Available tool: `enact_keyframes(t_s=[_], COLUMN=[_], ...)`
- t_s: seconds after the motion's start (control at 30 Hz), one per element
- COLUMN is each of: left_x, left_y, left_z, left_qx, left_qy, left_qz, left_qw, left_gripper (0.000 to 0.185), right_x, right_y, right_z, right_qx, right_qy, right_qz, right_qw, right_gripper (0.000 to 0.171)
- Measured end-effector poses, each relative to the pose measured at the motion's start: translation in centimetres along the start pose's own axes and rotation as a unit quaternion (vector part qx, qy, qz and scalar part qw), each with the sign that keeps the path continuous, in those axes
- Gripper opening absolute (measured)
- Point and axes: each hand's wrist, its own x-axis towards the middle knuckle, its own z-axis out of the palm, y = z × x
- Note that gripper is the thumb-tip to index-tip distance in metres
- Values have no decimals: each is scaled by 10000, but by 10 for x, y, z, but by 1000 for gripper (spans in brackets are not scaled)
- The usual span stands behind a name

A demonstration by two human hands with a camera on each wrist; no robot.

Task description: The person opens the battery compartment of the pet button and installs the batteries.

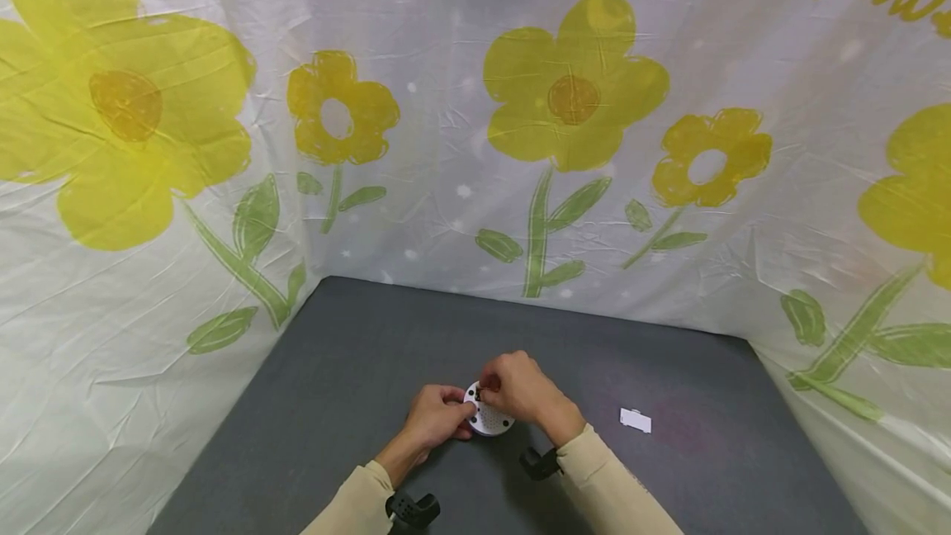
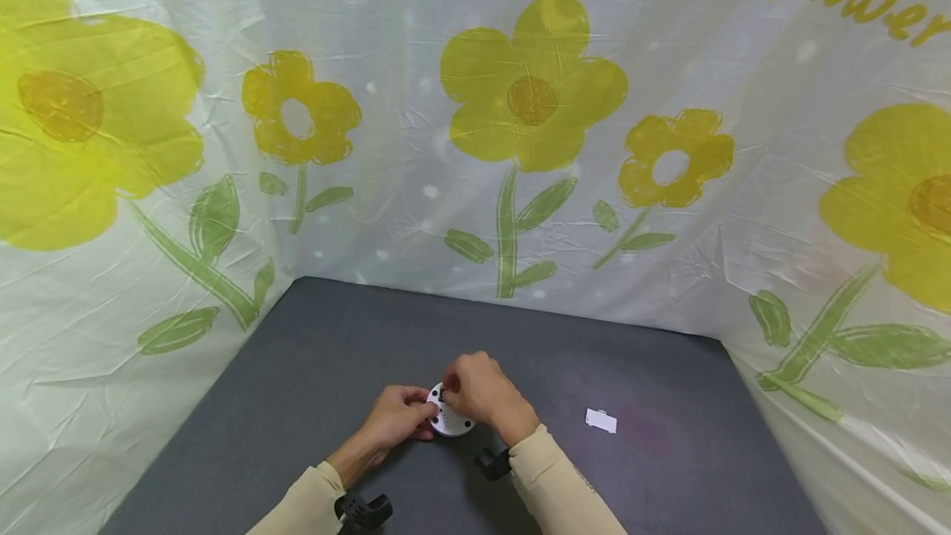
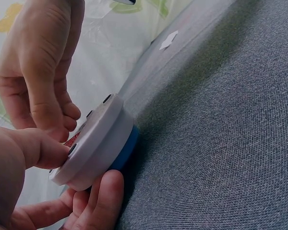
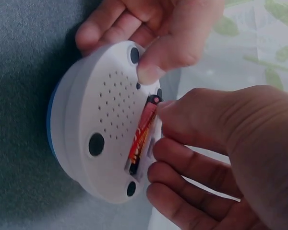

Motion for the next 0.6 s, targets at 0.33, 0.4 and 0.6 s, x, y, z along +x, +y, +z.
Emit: enact_keyframes(t_s=[0.33,0.4,0.6], left_x=[1,1,0], left_y=[-2,-2,0], left_z=[0,0,0], left_qx=[-66,-57,-12], left_qy=[-1,0,7], left_qz=[68,56,25], left_qw=[10000,10000,10000], left_gripper=[30,30,30], right_x=[-1,-1,1], right_y=[1,1,-1], right_z=[-4,-4,1], right_qx=[135,155,-51], right_qy=[137,117,57], right_qz=[748,887,1262], right_qw=[9970,9959,9920], right_gripper=[26,32,36])
